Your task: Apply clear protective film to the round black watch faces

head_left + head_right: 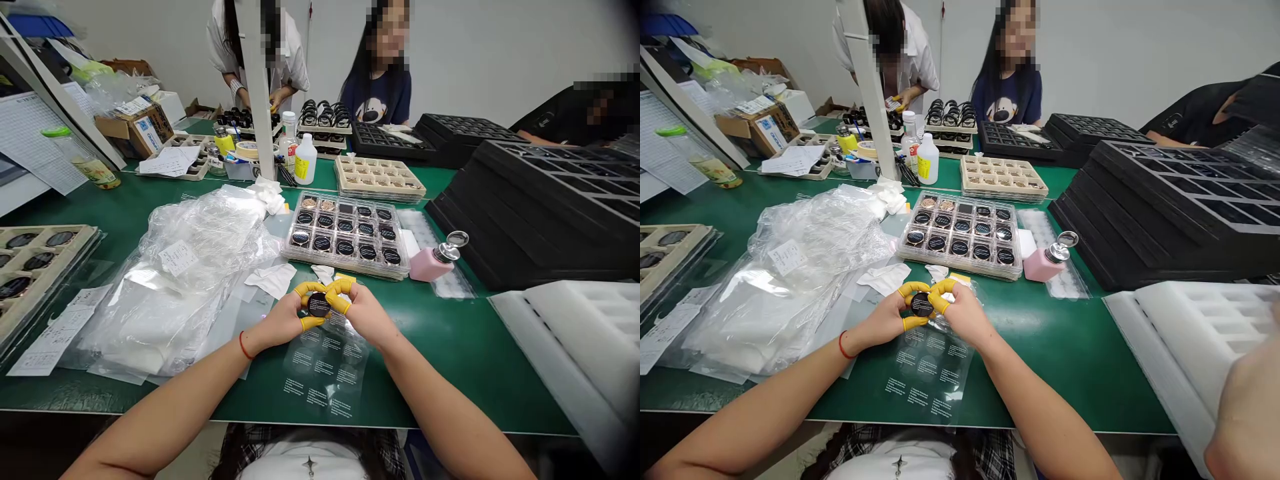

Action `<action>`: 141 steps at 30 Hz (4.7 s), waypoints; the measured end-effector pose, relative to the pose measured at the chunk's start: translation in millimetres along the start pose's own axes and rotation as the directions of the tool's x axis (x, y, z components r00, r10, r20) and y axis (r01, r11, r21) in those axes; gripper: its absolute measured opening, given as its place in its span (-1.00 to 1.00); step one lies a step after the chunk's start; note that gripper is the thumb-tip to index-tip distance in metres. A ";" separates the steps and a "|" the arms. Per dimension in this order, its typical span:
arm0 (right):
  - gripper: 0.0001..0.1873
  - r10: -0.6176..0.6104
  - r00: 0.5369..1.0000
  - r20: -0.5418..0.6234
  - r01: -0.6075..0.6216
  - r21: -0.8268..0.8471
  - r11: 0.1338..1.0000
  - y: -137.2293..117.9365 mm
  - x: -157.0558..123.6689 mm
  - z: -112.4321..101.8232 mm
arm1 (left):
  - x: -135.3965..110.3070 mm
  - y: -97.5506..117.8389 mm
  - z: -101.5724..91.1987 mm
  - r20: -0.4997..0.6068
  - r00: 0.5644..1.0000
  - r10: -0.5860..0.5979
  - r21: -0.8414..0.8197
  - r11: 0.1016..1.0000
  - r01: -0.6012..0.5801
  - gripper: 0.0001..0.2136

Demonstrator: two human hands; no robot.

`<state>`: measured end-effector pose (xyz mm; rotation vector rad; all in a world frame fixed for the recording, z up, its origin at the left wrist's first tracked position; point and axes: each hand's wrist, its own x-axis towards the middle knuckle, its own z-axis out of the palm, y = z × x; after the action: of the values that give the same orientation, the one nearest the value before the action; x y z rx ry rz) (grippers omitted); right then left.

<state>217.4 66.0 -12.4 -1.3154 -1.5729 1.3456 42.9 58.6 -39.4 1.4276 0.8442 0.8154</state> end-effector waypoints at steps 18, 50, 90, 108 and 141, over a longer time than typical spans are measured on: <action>-0.91 -0.012 0.999 -0.050 0.006 -0.124 0.992 -0.5 -1.3 1.2 | 0.1 -3.7 1.1 0.004 1.000 0.002 0.004 1.000 -0.002 -0.58; -0.94 -0.056 0.995 -0.077 0.040 -0.185 0.982 1.1 -0.6 4.0 | 0.5 -3.5 1.2 0.019 1.000 -0.022 -0.007 1.000 0.022 -0.58; -0.86 -0.188 0.975 -0.115 0.119 -0.445 0.888 9.5 6.1 -15.0 | 2.1 -2.7 -1.6 -0.002 0.997 -0.079 -0.050 0.996 0.079 -0.56; -0.82 -0.330 0.925 -0.190 0.114 -0.689 0.715 25.9 10.5 -14.7 | 3.1 -5.1 -5.4 -0.029 0.998 -0.062 -0.081 0.995 0.059 -0.57; -0.68 -0.269 0.954 -0.134 0.210 -0.343 0.916 26.0 12.6 1.8 | 4.2 -10.1 -4.9 -0.032 0.999 -0.009 -0.048 0.999 0.008 -0.47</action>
<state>219.2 76.5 -39.3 -1.3381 -1.8147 0.8163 40.4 64.8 -49.4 1.3712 0.8494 0.8488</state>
